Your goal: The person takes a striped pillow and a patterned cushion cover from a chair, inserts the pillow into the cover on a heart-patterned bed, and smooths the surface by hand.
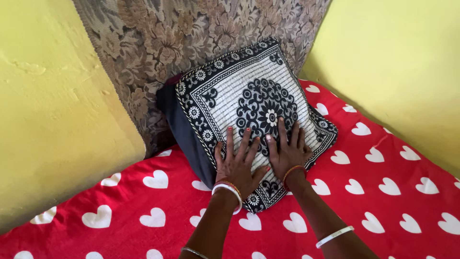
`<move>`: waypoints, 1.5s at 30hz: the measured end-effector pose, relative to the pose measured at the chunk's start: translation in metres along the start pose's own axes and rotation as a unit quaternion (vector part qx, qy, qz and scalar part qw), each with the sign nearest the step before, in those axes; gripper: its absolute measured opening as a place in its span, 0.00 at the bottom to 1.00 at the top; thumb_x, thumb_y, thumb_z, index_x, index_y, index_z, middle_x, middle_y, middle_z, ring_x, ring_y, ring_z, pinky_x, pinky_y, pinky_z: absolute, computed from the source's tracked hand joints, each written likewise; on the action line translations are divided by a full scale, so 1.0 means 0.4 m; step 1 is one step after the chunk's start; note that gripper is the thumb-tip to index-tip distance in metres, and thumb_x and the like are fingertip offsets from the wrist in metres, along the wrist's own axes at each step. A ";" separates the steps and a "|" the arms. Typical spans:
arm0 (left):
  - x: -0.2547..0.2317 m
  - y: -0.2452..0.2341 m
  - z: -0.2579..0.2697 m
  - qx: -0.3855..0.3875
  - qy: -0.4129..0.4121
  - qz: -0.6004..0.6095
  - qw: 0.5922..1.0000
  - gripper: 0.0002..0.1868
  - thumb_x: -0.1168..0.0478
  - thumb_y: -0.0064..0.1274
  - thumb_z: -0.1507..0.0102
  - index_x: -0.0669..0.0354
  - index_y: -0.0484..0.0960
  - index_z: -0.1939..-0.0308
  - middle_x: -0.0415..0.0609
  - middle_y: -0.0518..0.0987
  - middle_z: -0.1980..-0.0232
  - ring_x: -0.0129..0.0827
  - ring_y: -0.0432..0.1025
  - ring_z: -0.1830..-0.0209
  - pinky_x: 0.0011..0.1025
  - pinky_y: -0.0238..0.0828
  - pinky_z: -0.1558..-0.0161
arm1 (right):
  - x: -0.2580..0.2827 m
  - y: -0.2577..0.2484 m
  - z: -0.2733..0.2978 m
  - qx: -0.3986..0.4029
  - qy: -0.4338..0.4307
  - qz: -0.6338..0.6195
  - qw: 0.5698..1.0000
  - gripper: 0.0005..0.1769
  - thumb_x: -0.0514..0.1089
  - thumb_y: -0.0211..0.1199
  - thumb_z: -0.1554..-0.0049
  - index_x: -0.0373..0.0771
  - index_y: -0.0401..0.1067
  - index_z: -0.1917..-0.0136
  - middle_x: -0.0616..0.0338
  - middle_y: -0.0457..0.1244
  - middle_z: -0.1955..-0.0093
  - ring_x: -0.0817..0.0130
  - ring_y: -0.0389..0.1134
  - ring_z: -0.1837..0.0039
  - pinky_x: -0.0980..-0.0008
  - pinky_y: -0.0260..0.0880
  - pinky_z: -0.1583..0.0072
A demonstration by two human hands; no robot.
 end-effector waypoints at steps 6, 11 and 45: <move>0.018 -0.009 0.003 0.038 0.001 0.041 0.998 0.48 0.32 0.46 0.39 0.47 0.52 0.21 0.47 0.37 0.16 0.59 0.22 0.18 0.67 0.27 0.29 | 0.006 0.000 0.009 -0.008 0.020 0.023 0.999 0.41 0.74 0.33 0.37 0.62 0.39 0.16 0.37 0.34 0.15 0.34 0.33 0.16 0.30 0.37 0.28; 0.029 0.001 0.008 0.014 0.006 0.043 0.999 0.49 0.31 0.48 0.40 0.45 0.53 0.21 0.46 0.38 0.15 0.58 0.23 0.18 0.64 0.27 0.28 | 0.013 0.018 0.062 -0.005 0.124 0.014 0.992 0.40 0.75 0.31 0.37 0.66 0.37 0.16 0.31 0.31 0.16 0.26 0.29 0.17 0.25 0.35 0.30; 0.145 -0.040 0.781 -0.011 0.094 0.079 0.992 0.33 0.45 0.38 0.32 0.52 0.61 0.25 0.50 0.53 0.19 0.54 0.44 0.20 0.64 0.41 0.30 | 0.356 -0.108 0.967 0.160 0.111 0.158 0.968 0.40 0.69 0.33 0.35 0.51 0.39 0.16 0.30 0.33 0.18 0.37 0.33 0.17 0.37 0.38 0.27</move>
Point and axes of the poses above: each hand's wrist, its own z-axis away from the middle knuckle, its own y-axis out of the palm, x = y × z, the point moved 1 cm from there along -z, towards the middle knuckle
